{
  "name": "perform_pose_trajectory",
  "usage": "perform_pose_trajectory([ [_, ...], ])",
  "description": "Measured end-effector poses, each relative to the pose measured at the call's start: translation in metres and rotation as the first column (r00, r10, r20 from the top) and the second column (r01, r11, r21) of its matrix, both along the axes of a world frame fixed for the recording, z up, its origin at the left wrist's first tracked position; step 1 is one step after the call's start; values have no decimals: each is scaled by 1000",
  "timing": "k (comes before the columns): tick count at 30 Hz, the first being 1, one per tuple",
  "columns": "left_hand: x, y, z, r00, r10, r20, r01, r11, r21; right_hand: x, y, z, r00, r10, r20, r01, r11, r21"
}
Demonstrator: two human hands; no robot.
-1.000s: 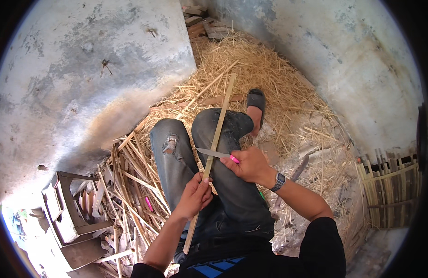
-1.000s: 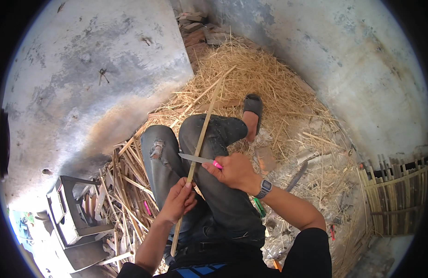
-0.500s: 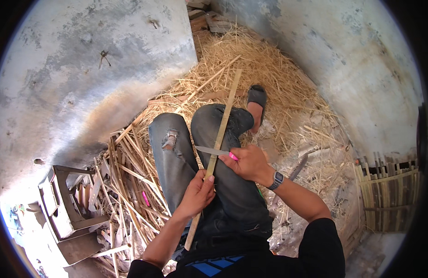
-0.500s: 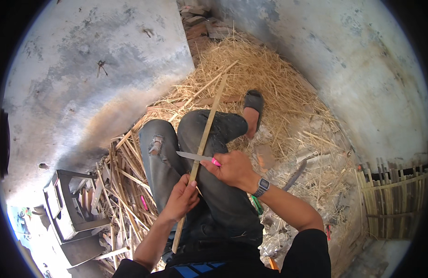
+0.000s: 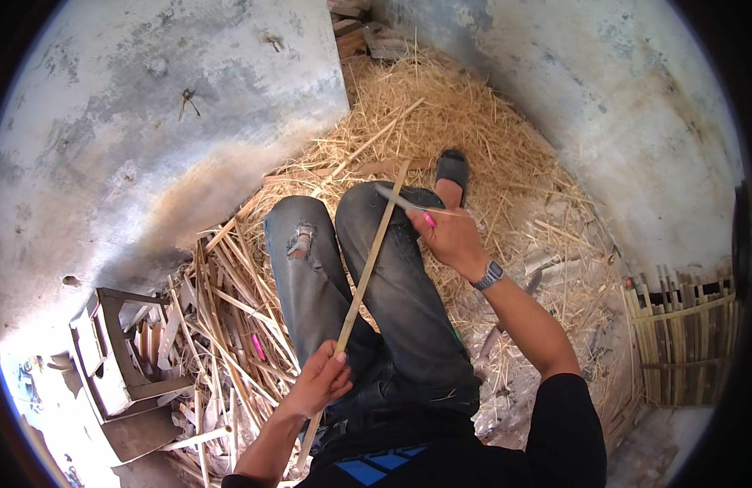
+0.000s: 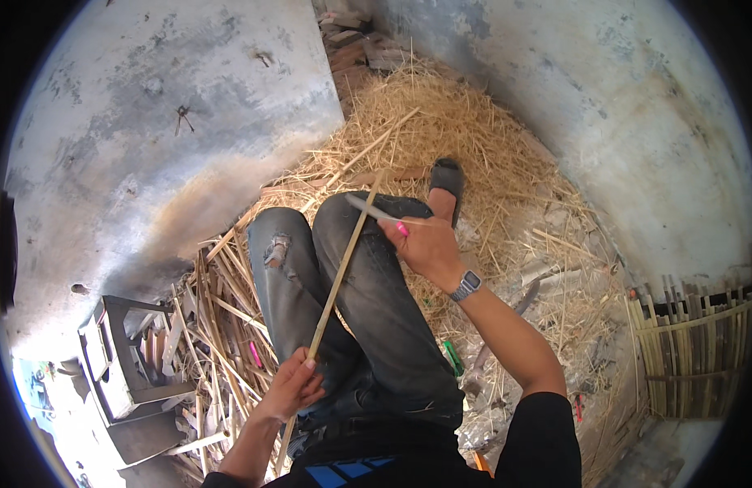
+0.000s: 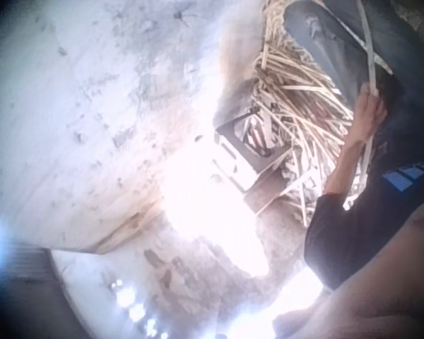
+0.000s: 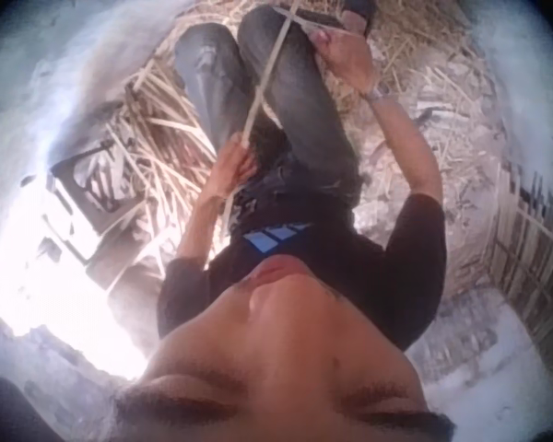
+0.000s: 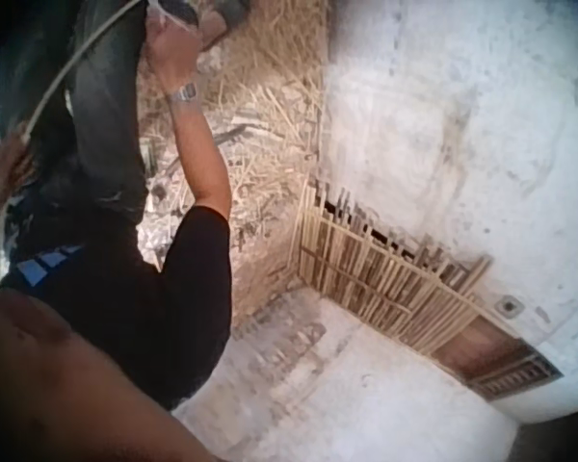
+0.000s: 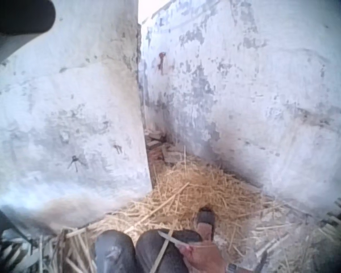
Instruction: The person thins bamboo strips by hand using a small knife, repeatedly scraping along the length of the strips while sitting on a straw-covered floor.
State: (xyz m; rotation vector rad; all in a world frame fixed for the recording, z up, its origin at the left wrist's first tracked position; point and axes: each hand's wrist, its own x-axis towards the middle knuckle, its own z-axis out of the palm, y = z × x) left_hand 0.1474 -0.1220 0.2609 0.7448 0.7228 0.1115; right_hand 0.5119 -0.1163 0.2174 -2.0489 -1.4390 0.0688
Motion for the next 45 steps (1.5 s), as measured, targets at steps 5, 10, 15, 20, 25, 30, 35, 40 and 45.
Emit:
perform_pose_trajectory([
  [5, -39, -25, -1, 990, -64, -124, 75, 993, 88, 79, 15, -15, 971, -234, -41, 223, 958, -181],
  [10, -29, -15, -3, 999, -1, -32, 1, 1000, -9, 49, 7, -10, 914, -197, -355, 224, 974, 37],
  [15, 15, 13, -6, 1000, -13, 9, 13, 1000, -27, -32, -18, 36, 972, -19, -236, -16, 989, -145],
  [20, 56, 30, -13, 997, -12, 75, 14, 1000, -16, -67, -39, 32, 967, 188, -172, -211, 969, -129],
  [25, 65, 30, -12, 995, -11, 99, 21, 995, -101, -66, -43, 33, 972, 218, -90, -230, 963, -143],
  [30, 45, 18, 1, 999, 36, 38, -28, 982, -188, -48, -22, 36, 999, 19, -44, -24, 994, -110],
  [35, -3, 0, 5, 996, 22, 81, 4, 949, -315, 39, 4, -11, 992, -123, -30, 121, 991, -54],
  [40, -27, -14, 4, 1000, 7, -6, -8, 962, -271, 56, 18, 19, 917, -180, -355, 180, 983, -34],
  [45, -14, -13, -7, 1000, 10, 18, -5, 964, -264, -7, 7, 26, 950, -37, -309, 51, 998, 37],
])
